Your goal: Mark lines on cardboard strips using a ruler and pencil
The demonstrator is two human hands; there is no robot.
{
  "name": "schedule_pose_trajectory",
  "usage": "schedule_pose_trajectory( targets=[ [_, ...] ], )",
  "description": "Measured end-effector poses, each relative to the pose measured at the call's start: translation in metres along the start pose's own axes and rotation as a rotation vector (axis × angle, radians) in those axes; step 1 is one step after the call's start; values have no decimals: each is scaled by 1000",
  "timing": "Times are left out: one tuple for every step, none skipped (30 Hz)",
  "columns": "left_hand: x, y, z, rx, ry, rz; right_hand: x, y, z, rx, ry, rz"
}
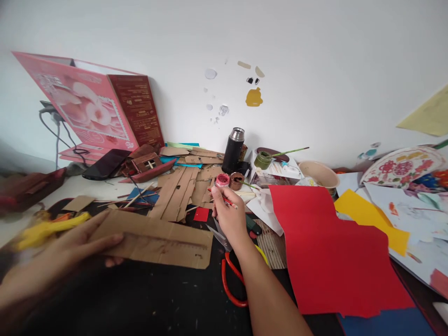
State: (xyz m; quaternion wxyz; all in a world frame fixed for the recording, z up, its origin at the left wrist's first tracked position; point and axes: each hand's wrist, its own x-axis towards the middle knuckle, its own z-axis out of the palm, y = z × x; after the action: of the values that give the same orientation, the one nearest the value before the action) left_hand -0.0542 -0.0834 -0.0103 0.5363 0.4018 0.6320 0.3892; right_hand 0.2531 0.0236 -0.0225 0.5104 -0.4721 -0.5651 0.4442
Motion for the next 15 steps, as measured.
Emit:
schedule_pose_trajectory(
  targets=[
    [-2, -5, 4, 0, -19, -16, -1, 0, 1, -1, -4, -4],
    [-4, -11, 8, -2, -27, -18, -2, 0, 2, -8, -11, -9],
    [-5, -17, 12, 3, -32, -16, -4, 1, 3, -16, -21, -14],
    [-6, -23, 14, 7, -36, -13, -5, 2, 4, -23, -32, -20],
    [-6, -29, 16, 11, -28, -4, -5, 2, 5, -27, -43, -24],
    [-5, -35, 18, 30, -13, 13, -6, 3, 5, -28, -52, -27],
    [-4, -41, 18, 76, 4, 41, -7, 4, 6, -28, -58, -29],
    [-4, -46, 19, 153, 38, 84, -8, 4, 6, -28, -63, -29],
    [-3, -50, 18, 253, 92, 145, -8, 5, 6, -32, -66, -31],
    [-3, -55, 17, 365, 152, 207, -9, 5, 7, -41, -70, -35],
    [-2, -58, 17, 478, 206, 256, -10, 5, 7, -55, -78, -42],
    [-3, -62, 15, 583, 249, 294, -11, 4, 8, -74, -86, -55],
    [-3, -64, 14, 676, 275, 314, -12, 4, 8, -97, -92, -76],
    [-4, -66, 13, 755, 287, 324, -13, 3, 9, -127, -99, -107],
    [-4, -68, 12, 821, 292, 331, -14, 3, 9, -164, -102, -146]
  ],
)
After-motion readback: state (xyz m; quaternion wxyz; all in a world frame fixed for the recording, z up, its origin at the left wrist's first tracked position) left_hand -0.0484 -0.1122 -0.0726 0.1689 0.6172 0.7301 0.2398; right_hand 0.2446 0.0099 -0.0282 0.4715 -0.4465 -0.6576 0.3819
